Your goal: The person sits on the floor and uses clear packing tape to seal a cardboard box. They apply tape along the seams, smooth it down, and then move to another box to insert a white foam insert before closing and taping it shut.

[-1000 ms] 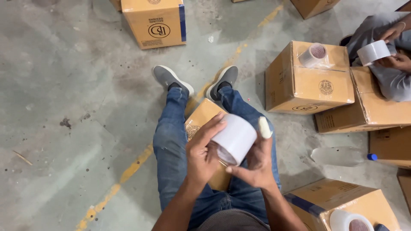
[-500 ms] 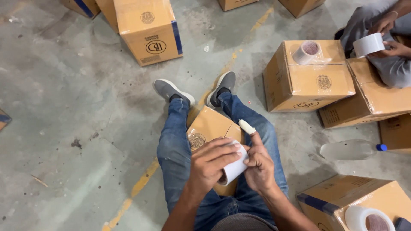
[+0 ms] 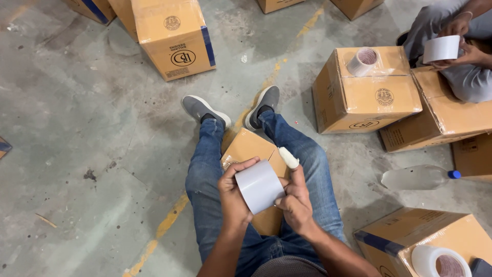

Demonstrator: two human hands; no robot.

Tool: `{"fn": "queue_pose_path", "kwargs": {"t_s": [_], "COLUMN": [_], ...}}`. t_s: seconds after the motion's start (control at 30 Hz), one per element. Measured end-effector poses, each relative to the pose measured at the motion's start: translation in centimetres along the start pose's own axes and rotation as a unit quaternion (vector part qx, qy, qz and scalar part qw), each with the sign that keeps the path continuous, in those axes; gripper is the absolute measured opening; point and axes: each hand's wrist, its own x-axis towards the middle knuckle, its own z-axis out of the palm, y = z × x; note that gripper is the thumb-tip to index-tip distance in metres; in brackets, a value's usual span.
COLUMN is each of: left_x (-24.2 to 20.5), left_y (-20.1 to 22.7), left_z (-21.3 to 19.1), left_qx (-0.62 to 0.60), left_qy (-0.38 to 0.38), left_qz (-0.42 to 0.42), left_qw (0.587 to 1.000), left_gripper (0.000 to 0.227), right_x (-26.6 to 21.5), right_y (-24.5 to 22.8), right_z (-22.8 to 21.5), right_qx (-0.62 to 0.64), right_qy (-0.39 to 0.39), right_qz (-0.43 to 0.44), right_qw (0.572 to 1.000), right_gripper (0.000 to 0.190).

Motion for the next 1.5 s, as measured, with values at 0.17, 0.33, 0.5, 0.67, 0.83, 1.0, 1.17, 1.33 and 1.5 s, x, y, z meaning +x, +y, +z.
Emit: {"fn": "queue_pose_path", "kwargs": {"t_s": [0.17, 0.33, 0.5, 0.67, 0.83, 1.0, 1.17, 1.33, 1.5], "left_x": [-0.1, -0.9, -2.2, -1.6, -0.6, -0.3, -0.7, -0.7, -0.8], "left_y": [-1.2, -2.1, -2.9, 0.4, 5.2, 5.8, 6.2, 5.7, 5.7], "left_z": [-0.5, -0.9, -1.4, 1.1, 2.0, 2.5, 2.9, 2.9, 2.9], "left_qx": [-0.068, -0.126, -0.234, -0.066, 0.324, 0.372, 0.405, 0.439, 0.453], "left_qy": [0.019, 0.029, -0.072, -0.021, -0.134, -0.169, -0.165, -0.156, -0.162], "left_qz": [-0.085, -0.167, -0.238, -0.139, 0.215, 0.257, 0.27, 0.288, 0.285], "left_qw": [0.994, 0.977, 0.94, 0.988, 0.912, 0.876, 0.858, 0.837, 0.829], "left_gripper": [0.021, 0.024, 0.026, 0.042, 0.054, 0.04, 0.04, 0.039, 0.043], "right_x": [0.4, 0.3, 1.6, 2.0, 1.3, 1.7, 1.8, 1.7, 2.2], "right_y": [-1.1, -0.3, -1.9, -1.3, -3.4, -5.3, -6.1, -5.7, -6.4], "right_z": [0.7, -1.0, -1.0, -1.9, -0.3, 0.4, 0.8, 0.1, 0.9], "right_qx": [-0.018, -0.05, -0.08, 0.026, 0.145, 0.166, 0.157, 0.194, 0.158], "right_qy": [-0.016, -0.043, -0.046, -0.01, 0.041, 0.002, 0.002, 0.01, 0.023], "right_qz": [0.019, 0.022, -0.022, -0.024, 0.024, -0.012, 0.001, 0.001, 0.019], "right_qw": [1.0, 0.998, 0.996, 0.999, 0.988, 0.986, 0.988, 0.981, 0.987], "right_gripper": [0.102, 0.102, 0.104, 0.107, 0.107, 0.104, 0.105, 0.102, 0.103]}}
